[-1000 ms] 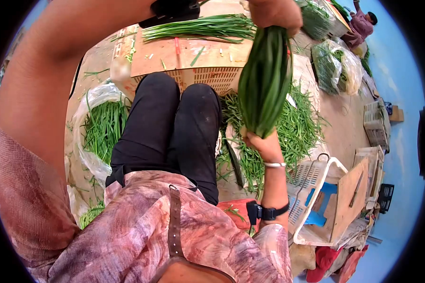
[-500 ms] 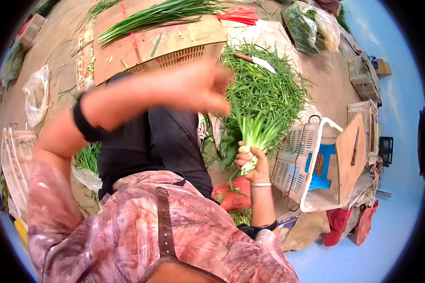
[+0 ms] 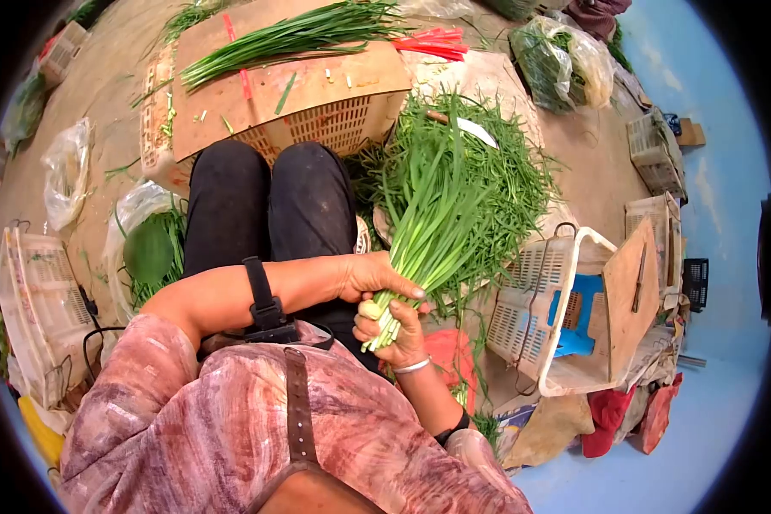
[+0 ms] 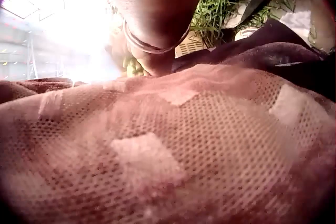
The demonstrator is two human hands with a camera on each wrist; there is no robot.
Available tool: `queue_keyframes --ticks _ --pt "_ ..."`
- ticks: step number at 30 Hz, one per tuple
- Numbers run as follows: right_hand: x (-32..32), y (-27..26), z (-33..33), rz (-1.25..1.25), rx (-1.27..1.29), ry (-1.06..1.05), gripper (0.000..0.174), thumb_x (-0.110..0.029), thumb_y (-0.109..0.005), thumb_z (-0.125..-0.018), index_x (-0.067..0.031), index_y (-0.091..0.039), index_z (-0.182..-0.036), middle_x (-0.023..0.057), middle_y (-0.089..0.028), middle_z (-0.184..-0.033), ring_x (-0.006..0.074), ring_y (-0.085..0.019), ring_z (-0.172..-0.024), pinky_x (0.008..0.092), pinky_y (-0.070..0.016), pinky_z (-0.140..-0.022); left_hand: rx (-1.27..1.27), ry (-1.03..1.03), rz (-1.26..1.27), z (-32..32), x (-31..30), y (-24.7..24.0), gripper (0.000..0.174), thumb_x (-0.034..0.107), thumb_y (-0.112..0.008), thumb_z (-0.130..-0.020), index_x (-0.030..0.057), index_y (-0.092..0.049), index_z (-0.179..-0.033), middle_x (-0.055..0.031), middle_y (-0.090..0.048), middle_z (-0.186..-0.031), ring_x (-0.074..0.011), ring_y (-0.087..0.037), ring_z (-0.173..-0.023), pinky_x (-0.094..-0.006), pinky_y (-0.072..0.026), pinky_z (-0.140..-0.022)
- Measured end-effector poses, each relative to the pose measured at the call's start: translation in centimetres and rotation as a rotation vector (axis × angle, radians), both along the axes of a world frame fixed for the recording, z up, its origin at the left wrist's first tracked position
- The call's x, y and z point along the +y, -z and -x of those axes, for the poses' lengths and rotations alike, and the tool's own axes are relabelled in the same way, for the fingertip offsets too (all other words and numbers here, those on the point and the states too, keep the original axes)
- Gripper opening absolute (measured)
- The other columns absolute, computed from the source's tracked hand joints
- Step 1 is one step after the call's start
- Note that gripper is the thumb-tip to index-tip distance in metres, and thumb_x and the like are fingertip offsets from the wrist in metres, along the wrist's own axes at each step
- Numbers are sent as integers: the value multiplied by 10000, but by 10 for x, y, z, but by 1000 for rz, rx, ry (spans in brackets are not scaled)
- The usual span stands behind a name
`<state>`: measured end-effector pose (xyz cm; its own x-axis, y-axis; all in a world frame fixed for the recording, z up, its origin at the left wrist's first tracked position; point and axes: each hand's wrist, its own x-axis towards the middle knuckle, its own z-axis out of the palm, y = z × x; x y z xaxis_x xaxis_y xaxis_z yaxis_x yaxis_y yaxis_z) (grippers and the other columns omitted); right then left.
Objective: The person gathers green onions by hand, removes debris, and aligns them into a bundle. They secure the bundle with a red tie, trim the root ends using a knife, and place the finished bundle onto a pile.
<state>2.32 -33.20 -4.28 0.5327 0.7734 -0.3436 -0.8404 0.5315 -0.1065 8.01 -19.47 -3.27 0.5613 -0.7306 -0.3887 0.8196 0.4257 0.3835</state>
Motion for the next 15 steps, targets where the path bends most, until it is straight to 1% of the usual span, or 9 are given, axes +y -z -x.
queue_keyframes --ticks 2,3,4,6,7,8,11,15 --pt "7 -3 -2 69 -36 -65 379 -287 -596 -809 -26 -477 -1058 56 -535 -828 160 -477 -655 297 -376 -587 -106 45 -76 -2 6 -5 313 9 -684 -733 8 -569 -1024 -122 -635 -894 -213 -633 -824 -337 -533 -719" --pt "9 -3 -5 76 -52 -84 379 -294 -595 -810 -31 -477 -1057 65 -537 -833 187 -488 -672 309 -387 -602 -80 67 -106 -3 11 -10 364 -29 -676 -712 11 -553 -1051 -124 -626 -904 -216 -633 -826 -344 -532 -729" --pt "13 -1 -8 23 19 -58 271 -206 -574 -831 -16 -489 -1004 103 -564 -833 240 -568 -670 341 -480 -603 -93 84 -111 -5 14 -9 364 -29 -676 -712 11 -553 -1051 -124 -626 -904 -216 -633 -826 -344 -532 -729" --pt "19 -2 -12 143 -39 -45 229 -175 -563 -837 -3 -512 -979 124 -582 -810 266 -590 -634 348 -509 -568 -147 -8 -68 -6 17 -7 422 -42 -680 -691 14 -531 -1082 -116 -616 -914 -219 -631 -831 -347 -532 -732" --pt "20 -6 -15 195 -84 -60 219 -167 -554 -843 3 -522 -977 140 -600 -800 278 -615 -631 351 -535 -565 -153 -1 -71 -7 21 -9 471 -48 -685 -675 19 -514 -1109 -110 -609 -917 -219 -628 -832 -349 -531 -738" --pt "21 -6 -17 247 -137 -93 214 -165 -526 -866 5 -517 -997 152 -619 -836 279 -639 -689 350 -545 -597 -202 -4 -99 -8 23 -12 564 32 -736 -625 20 -502 -1138 -134 -618 -918 -202 -606 -812 -333 -516 -723" --pt "26 -16 -22 340 -177 -156 230 -199 -498 -906 -9 -512 -1034 170 -634 -894 290 -653 -736 348 -549 -611 -243 -10 -70 -10 29 -10 586 29 -736 -604 18 -501 -1140 -143 -605 -911 -213 -585 -833 -346 -500 -752" --pt "32 -20 -29 417 -245 -188 274 -231 -520 -907 -14 -515 -1072 156 -643 -914 282 -656 -772 325 -545 -562 -284 -80 -57 -13 35 -17 628 31 -754 -573 -3 -510 -1150 -150 -614 -891 -232 -594 -825 -363 -494 -778"
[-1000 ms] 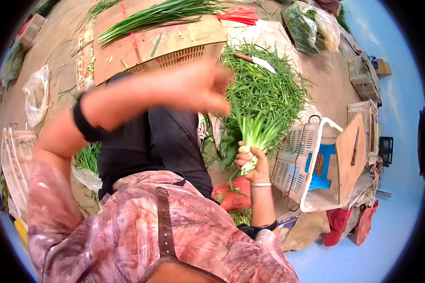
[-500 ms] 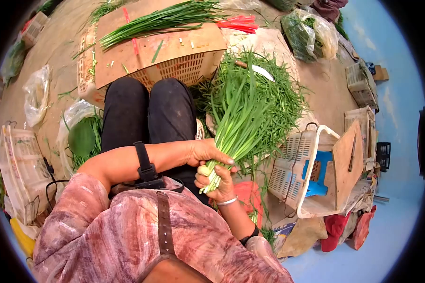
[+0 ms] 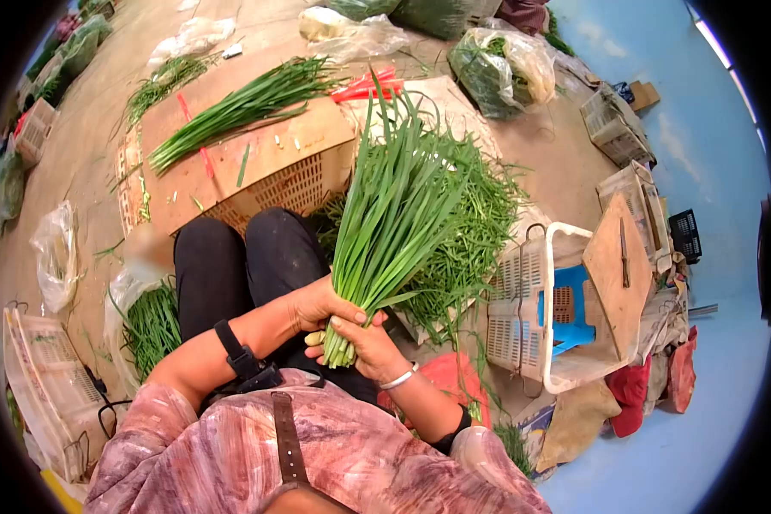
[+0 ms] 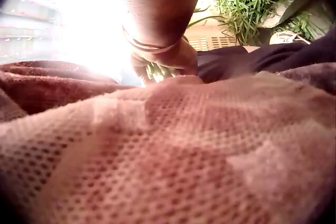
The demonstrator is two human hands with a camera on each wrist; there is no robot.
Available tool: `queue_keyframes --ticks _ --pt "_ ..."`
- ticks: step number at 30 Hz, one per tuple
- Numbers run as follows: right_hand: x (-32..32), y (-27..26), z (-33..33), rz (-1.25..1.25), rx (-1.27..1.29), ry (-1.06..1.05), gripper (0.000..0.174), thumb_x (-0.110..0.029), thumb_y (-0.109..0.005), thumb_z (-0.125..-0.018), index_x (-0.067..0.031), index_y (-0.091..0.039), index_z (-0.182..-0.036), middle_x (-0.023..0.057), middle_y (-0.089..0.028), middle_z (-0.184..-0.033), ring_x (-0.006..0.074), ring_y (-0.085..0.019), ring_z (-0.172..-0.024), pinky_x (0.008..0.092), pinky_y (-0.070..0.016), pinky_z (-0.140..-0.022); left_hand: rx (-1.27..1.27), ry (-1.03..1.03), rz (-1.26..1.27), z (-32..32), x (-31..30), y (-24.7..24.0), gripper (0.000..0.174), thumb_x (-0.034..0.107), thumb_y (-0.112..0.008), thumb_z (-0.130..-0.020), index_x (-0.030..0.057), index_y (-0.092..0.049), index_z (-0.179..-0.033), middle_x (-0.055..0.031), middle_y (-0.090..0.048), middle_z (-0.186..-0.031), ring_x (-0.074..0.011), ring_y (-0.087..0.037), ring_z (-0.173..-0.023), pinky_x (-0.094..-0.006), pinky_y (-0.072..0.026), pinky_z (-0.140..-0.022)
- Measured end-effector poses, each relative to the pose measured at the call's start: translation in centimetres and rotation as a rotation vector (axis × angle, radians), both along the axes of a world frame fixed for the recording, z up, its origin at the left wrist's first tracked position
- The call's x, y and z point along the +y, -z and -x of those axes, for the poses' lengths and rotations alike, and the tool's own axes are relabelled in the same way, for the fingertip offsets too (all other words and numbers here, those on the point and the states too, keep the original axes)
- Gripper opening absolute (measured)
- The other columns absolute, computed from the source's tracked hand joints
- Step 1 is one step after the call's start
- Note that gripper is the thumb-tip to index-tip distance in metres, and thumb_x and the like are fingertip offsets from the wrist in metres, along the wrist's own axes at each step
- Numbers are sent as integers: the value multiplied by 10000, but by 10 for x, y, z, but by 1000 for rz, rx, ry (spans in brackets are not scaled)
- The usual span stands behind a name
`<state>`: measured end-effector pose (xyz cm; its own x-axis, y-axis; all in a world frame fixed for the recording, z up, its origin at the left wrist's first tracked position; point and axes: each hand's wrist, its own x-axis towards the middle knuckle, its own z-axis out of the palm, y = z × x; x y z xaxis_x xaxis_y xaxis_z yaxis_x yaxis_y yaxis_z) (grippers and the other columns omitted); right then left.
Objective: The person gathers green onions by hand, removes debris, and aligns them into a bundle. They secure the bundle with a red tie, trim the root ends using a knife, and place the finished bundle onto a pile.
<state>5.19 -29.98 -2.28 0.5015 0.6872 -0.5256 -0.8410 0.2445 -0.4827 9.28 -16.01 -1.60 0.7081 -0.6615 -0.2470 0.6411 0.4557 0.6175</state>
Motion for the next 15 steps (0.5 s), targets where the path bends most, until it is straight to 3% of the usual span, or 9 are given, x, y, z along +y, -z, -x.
queue_keyframes --ticks 3,4,8,10,11,13,14,15 --pt "1 -1 -1 -16 -86 -18 293 -238 -538 -898 -34 -488 -1102 149 -643 -918 267 -655 -786 344 -550 -608 -41 -5 -36 -2 8 -1 619 33 -760 -576 -8 -515 -1143 -153 -624 -908 -231 -604 -813 -365 -494 -786" --pt "-1 -4 -3 102 -70 -120 302 -224 -562 -882 -43 -475 -1108 136 -642 -913 248 -651 -815 347 -549 -636 -53 9 -6 -4 10 -1 600 10 -754 -587 -9 -517 -1138 -150 -631 -918 -232 -613 -844 -368 -499 -793" --pt "-14 -8 -3 199 -225 -257 362 -199 -608 -845 0 -507 -1129 99 -637 -892 194 -641 -791 288 -531 -663 -18 0 5 -5 28 -11 486 -72 -710 -627 -19 -544 -1080 -129 -631 -878 -236 -640 -829 -369 -514 -818" --pt "-23 -10 -10 262 -561 -452 349 -173 -626 -829 35 -543 -1097 105 -637 -876 153 -631 -765 245 -513 -660 -29 37 -34 -7 40 -13 451 -52 -714 -627 -24 -555 -1047 -141 -633 -847 -239 -640 -793 -368 -530 -755" --pt "-26 -18 -13 262 -562 -450 349 -173 -626 -829 35 -543 -1097 105 -637 -876 153 -631 -765 245 -513 -660 -8 39 -58 -5 45 -25 424 -40 -721 -618 -23 -568 -1013 -144 -636 -818 -238 -640 -769 -367 -535 -719" --pt "-26 -41 -17 258 -952 -456 331 -144 -653 -803 43 -565 -1061 115 -637 -853 121 -621 -747 228 -501 -647 18 77 -70 -2 59 -36 408 -43 -709 -629 -27 -569 -1011 -148 -632 -803 -237 -637 -740 -384 -543 -683" --pt "-21 -53 -19 249 -1008 -445 355 -141 -677 -780 32 -566 -1070 113 -640 -867 106 -619 -739 232 -505 -648 29 121 -78 1 70 -34 396 -54 -692 -646 -33 -565 -1021 -157 -630 -815 -244 -641 -736 -387 -548 -688" --pt "-13 -71 -23 199 -1118 -390 412 -147 -703 -750 19 -550 -1094 116 -633 -913 151 -630 -773 262 -506 -684 40 151 -84 8 81 -30 384 -65 -674 -664 -39 -562 -1030 -166 -629 -828 -251 -646 -731 -391 -553 -693"
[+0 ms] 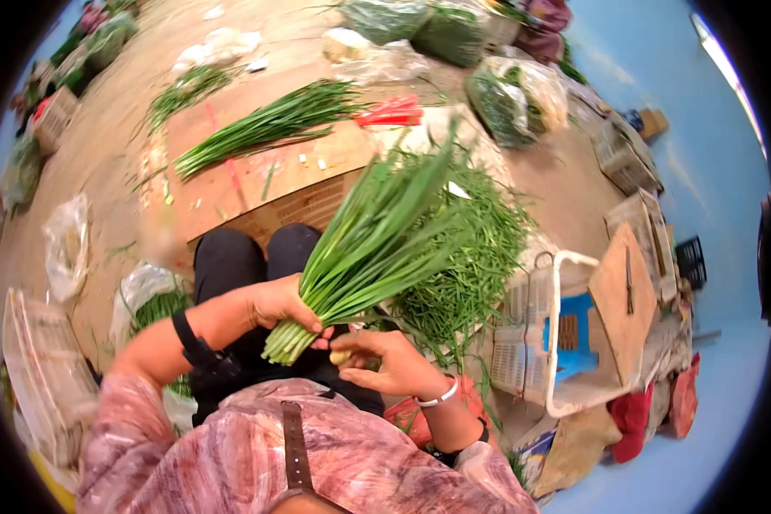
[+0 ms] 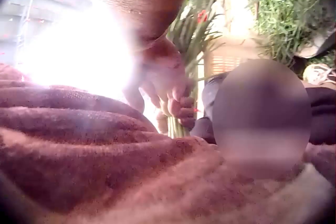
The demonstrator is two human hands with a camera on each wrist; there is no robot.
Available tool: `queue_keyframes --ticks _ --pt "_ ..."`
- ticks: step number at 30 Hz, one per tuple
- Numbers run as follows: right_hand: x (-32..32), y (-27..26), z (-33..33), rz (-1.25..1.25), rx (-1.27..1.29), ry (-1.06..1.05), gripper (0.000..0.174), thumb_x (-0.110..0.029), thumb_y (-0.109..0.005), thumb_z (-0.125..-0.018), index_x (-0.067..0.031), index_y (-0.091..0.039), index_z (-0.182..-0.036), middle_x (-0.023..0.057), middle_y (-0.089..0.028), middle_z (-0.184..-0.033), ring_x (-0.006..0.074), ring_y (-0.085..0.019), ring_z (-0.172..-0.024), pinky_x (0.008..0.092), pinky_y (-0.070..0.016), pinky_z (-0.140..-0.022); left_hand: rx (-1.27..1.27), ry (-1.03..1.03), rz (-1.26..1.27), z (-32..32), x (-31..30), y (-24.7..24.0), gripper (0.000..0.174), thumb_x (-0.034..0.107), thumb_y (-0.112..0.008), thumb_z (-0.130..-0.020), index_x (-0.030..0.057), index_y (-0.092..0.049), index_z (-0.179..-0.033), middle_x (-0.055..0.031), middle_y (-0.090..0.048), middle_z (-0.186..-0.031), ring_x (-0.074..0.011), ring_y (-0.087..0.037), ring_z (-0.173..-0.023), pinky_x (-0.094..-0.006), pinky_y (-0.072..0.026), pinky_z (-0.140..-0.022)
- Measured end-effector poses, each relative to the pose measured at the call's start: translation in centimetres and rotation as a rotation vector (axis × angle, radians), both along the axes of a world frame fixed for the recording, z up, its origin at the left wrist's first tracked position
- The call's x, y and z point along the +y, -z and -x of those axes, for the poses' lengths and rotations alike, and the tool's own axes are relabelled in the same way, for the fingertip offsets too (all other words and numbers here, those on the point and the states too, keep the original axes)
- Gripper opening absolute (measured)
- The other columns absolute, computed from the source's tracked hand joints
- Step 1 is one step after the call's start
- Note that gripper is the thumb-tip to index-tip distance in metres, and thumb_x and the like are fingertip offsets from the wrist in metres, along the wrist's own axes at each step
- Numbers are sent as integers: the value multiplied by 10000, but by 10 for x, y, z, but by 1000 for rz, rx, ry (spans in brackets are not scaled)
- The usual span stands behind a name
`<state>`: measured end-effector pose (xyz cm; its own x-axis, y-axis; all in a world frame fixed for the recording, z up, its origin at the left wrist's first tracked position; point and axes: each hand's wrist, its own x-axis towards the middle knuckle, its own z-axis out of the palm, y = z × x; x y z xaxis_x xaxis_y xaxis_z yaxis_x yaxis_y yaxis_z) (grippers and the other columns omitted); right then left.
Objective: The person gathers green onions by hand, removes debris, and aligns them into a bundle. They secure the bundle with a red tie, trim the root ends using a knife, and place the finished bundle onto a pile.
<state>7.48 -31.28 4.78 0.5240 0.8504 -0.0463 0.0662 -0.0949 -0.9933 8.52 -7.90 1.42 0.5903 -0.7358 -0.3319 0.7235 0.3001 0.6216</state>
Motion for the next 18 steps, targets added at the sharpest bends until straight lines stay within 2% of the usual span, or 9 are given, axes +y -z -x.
queue_keyframes --ticks 2,4,5,6,8,9,13,16,18 --pt "19 -22 -8 -50 -299 -8 532 -179 -735 -705 1 -509 -1152 161 -573 -1080 244 -597 -955 330 -482 -810 149 4 -169 21 20 -1 273 -88 -632 -698 -54 -580 -964 -181 -627 -815 -265 -650 -689 -379 -566 -628" --pt "55 -40 -18 -142 -691 -77 679 -227 -755 -657 -6 -447 -1220 212 -463 -1225 334 -474 -1131 380 -406 -929 306 55 -316 43 36 5 219 -92 -616 -711 -65 -578 -925 -183 -626 -811 -268 -652 -689 -380 -568 -616" --pt "71 -37 -22 -127 -716 -187 843 -292 -778 -601 -2 -374 -1282 220 -384 -1305 371 -380 -1214 425 -336 -990 358 87 -379 51 40 -4 210 -61 -606 -753 -52 -576 -961 -183 -628 -877 -275 -653 -764 -376 -561 -658" --pt "85 -27 -23 -149 -718 -227 843 -292 -778 -601 -2 -374 -1282 220 -384 -1305 371 -380 -1214 425 -336 -990 416 143 -413 56 44 -5 163 -46 -595 -770 -63 -587 -931 -183 -630 -878 -271 -655 -759 -382 -560 -657" --pt "109 -6 -25 108 -928 -394 991 -328 -801 -543 11 -295 -1325 218 -386 -1308 380 -360 -1230 470 -306 -1000 470 144 -343 60 54 0 164 -34 -609 -764 -71 -587 -922 -177 -633 -873 -271 -656 -760 -382 -560 -658" --pt "114 -4 -24 173 -942 -415 1076 -342 -818 -495 -41 -254 -1361 200 -372 -1328 367 -344 -1247 550 -266 -993 469 115 -334 61 59 -1 164 -34 -609 -764 -71 -587 -922 -177 -633 -873 -271 -656 -760 -382 -560 -658" --pt "122 2 -29 315 -990 -328 1025 -289 -810 -522 -154 -261 -1376 167 -382 -1323 338 -365 -1236 613 -251 -956 420 114 -280 62 74 -4 167 -48 -616 -750 -78 -575 -909 -184 -630 -855 -270 -656 -732 -387 -563 -642" --pt "124 22 -36 218 -1067 -207 715 -127 -671 -650 -102 -381 -1304 147 -511 -1158 282 -500 -1084 564 -300 -955 389 122 -218 52 85 -3 174 -46 -621 -746 -85 -560 -904 -193 -625 -841 -268 -654 -705 -387 -563 -631" --pt "129 29 -46 206 -1101 -178 620 -94 -625 -662 -87 -436 -1252 130 -549 -1056 275 -533 -986 540 -327 -946 311 223 -186 37 91 -9 183 -61 -628 -738 -84 -571 -910 -179 -632 -849 -252 -655 -691 -368 -565 -638"
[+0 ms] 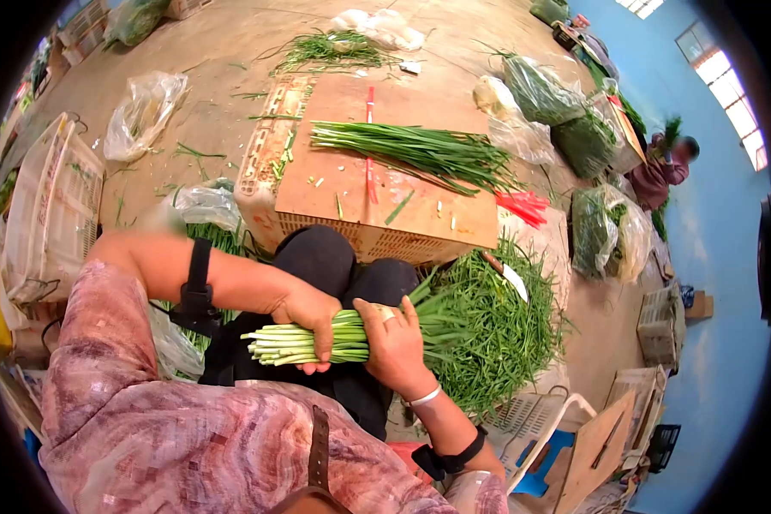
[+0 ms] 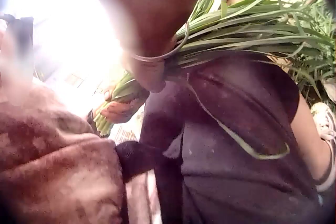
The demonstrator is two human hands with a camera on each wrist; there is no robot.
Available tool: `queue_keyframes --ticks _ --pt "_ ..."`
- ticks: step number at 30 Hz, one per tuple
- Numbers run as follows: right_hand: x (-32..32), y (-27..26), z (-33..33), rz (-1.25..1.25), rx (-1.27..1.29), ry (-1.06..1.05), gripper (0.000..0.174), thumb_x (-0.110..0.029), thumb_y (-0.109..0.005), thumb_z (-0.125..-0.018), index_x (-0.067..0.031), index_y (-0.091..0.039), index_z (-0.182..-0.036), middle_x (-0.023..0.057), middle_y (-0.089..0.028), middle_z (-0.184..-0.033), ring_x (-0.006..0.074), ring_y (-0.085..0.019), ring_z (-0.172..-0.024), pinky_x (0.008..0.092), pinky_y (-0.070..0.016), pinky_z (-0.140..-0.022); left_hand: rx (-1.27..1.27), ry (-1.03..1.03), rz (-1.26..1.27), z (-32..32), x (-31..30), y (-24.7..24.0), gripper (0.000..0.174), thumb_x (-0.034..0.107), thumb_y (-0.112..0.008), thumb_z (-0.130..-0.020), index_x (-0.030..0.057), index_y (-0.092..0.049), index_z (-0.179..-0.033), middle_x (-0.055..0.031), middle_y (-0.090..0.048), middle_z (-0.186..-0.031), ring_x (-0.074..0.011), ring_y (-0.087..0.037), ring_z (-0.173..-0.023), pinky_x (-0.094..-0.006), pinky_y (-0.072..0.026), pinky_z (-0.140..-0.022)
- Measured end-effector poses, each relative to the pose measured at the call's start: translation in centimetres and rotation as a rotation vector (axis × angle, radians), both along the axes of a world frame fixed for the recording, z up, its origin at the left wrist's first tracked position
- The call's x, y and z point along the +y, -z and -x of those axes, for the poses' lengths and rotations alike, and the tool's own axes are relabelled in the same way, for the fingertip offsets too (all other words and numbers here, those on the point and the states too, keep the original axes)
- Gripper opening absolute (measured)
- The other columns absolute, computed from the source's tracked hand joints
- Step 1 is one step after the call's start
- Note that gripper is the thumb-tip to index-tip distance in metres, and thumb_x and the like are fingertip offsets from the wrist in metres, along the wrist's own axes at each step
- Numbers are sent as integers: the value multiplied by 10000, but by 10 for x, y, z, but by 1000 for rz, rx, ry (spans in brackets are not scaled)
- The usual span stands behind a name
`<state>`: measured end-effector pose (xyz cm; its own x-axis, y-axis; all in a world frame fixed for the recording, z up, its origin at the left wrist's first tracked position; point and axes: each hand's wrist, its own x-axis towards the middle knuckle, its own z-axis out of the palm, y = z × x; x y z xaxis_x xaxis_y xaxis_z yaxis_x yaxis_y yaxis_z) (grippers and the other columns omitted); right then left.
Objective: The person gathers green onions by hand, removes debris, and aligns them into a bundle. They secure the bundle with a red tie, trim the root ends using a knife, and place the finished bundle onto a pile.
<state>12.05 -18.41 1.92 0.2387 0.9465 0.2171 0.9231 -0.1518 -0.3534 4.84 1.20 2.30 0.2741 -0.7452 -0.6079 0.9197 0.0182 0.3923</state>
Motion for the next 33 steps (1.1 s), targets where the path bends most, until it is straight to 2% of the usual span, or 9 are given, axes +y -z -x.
queue_keyframes --ticks 2,10,14,16,19,22,26,30,33 --pt "11 -7 -16 -88 -84 20 418 -59 -537 -693 -60 -543 -1112 91 -579 -793 274 -570 -764 470 -410 -892 -66 15 27 -17 8 -6 197 -62 -630 -734 -78 -565 -919 -185 -630 -845 -248 -656 -692 -365 -564 -642" --pt "100 -109 -136 -32 -605 -146 218 -96 -527 -736 -85 -544 -953 61 -515 -701 221 -555 -657 343 -435 -569 -652 -174 269 -110 85 -71 422 105 -703 -735 -39 -492 -1071 -170 -626 -912 -259 -641 -810 -373 -538 -714" --pt "173 -110 -201 40 -657 -114 183 -81 -551 -730 -89 -519 -910 108 -562 -678 299 -575 -618 403 -443 -527 -1092 -364 -623 -152 178 -73 657 491 -619 -775 8 -471 -1194 -135 -537 -1176 -207 -478 -1138 -364 -427 -905" --pt "212 -96 -238 84 -580 -74 208 -68 -556 -717 -69 -514 -920 167 -582 -680 363 -587 -640 454 -449 -542 -1172 -733 -982 -141 218 -87 765 572 -549 -792 20 -400 -1300 -149 -484 -1255 -219 -412 -1207 -365 -361 -976" --pt "261 -79 -257 268 -429 71 281 -80 -602 -700 -68 -521 -968 201 -611 -756 386 -595 -741 463 -454 -608 -1223 -1012 -1078 -123 246 -85 823 583 -546 -791 9 -342 -1344 -174 -459 -1290 -257 -413 -1215 -362 -328 -1008" --pt "287 -44 -264 225 -305 12 331 -67 -590 -699 -73 -527 -1024 214 -617 -787 393 -599 -757 462 -466 -639 -1253 -1265 -1463 -119 247 -45 767 565 -513 -820 -41 -415 -1280 -191 -431 -1319 -268 -395 -1240 -346 -284 -1043" --pt "297 27 -267 354 -219 -119 342 -24 -550 -702 19 -513 -1040 275 -589 -875 400 -588 -847 464 -468 -720 -1392 -1109 -1721 -137 206 7 617 455 -471 -876 -42 -457 -1241 -223 -419 -1309 -334 -323 -1276 -360 -225 -1074" --pt "299 27 -274 435 -189 -134 443 -33 -561 -686 3 -500 -1123 257 -594 -895 403 -574 -865 447 -465 -734 -1425 -831 -2078 -183 170 43 570 376 -456 -881 16 -379 -1315 -227 -384 -1331 -365 -245 -1307 -511 -191 -1056" --pt "298 23 -271 394 -212 -131 468 -58 -580 -686 0 -496 -1143 253 -599 -888 404 -575 -859 449 -462 -725 -1288 -839 -2134 -194 166 69 550 385 -477 -864 31 -410 -1279 -207 -455 -1265 -335 -364 -1235 -539 -231 -1014"
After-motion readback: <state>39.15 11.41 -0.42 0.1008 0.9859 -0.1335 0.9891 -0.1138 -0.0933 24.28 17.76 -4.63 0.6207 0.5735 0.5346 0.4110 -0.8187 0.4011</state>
